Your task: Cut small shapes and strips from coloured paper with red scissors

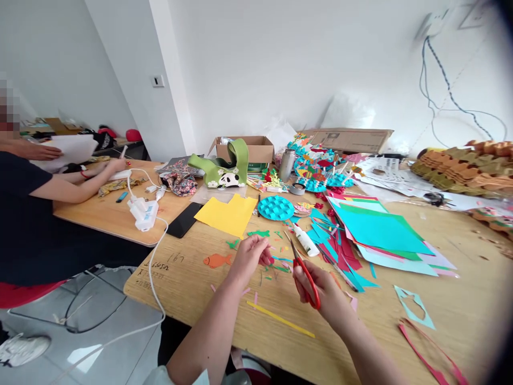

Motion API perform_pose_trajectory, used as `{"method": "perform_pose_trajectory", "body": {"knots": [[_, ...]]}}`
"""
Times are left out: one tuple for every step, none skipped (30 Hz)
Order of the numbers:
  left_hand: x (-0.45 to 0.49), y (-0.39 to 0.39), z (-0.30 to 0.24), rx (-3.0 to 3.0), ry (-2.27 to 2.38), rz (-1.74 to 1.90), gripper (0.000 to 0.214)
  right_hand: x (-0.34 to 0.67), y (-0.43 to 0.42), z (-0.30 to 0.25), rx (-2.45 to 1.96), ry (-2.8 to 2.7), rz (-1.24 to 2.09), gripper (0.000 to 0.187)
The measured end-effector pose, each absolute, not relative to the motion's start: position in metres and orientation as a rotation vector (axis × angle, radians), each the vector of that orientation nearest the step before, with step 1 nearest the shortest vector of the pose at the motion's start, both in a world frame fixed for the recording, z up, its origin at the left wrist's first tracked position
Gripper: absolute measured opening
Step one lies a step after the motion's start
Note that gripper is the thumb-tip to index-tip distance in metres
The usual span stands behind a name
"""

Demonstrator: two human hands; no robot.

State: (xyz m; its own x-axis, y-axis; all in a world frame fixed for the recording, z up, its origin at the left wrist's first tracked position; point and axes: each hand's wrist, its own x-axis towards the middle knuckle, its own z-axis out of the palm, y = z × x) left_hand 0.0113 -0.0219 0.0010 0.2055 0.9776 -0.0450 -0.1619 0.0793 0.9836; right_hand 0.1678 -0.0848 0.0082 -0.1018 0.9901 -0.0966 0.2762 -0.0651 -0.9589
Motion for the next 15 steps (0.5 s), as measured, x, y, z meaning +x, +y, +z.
{"method": "perform_pose_trajectory", "body": {"knots": [[0.012, -0.023, 0.000, 1.196, 0.948, 1.031, 0.027, 0.169, -0.084, 0.010, -1.417, -1.462, 1.195, 0.038], [0.012, -0.023, -0.001, 1.255, 0.925, 0.973, 0.027, 0.171, -0.084, 0.011, -1.424, -1.474, 1.174, 0.039], [0.012, -0.024, -0.002, 1.296, 0.901, 0.930, 0.028, 0.175, -0.084, 0.012, -1.443, -1.497, 1.144, 0.039], [0.012, -0.024, -0.003, 1.317, 0.882, 0.902, 0.028, 0.179, -0.086, 0.013, -1.476, -1.546, 1.107, 0.038], [0.012, -0.023, -0.004, 1.322, 0.874, 0.896, 0.028, 0.185, -0.090, 0.013, -1.522, -1.629, 1.065, 0.036], [0.012, -0.022, -0.005, 1.318, 0.878, 0.907, 0.028, 0.191, -0.094, 0.013, -1.584, -1.751, 0.989, 0.034], [0.011, -0.021, -0.006, 1.310, 0.891, 0.929, 0.027, 0.199, -0.100, 0.013, -1.640, -1.920, 0.896, 0.031], [0.011, -0.019, -0.006, 1.302, 0.910, 0.961, 0.026, 0.206, -0.106, 0.011, -1.681, -2.090, 0.779, 0.028], [0.012, -0.018, -0.004, 1.292, 0.927, 1.004, 0.025, 0.214, -0.113, 0.009, -1.700, -2.228, 0.674, 0.024], [0.013, -0.019, -0.002, 1.279, 0.936, 1.051, 0.025, 0.221, -0.119, 0.006, -1.722, -2.318, 0.577, 0.021], [0.014, -0.021, 0.003, 1.267, 0.934, 1.100, 0.024, 0.227, -0.124, 0.003, -1.755, -2.370, 0.469, 0.017], [0.014, -0.026, 0.009, 1.257, 0.918, 1.148, 0.024, 0.232, -0.128, 0.000, -1.785, -2.399, 0.361, 0.016], [0.014, -0.033, 0.016, 1.271, 0.879, 1.172, 0.023, 0.237, -0.131, -0.004, -1.816, -2.419, 0.263, 0.016], [0.013, -0.044, 0.024, 1.299, 0.840, 1.196, 0.021, 0.241, -0.133, -0.007, -1.838, -2.438, 0.181, 0.016], [0.010, -0.058, 0.032, 1.342, 0.792, 1.204, 0.019, 0.244, -0.134, -0.010, -1.845, -2.458, 0.111, 0.017]]}}
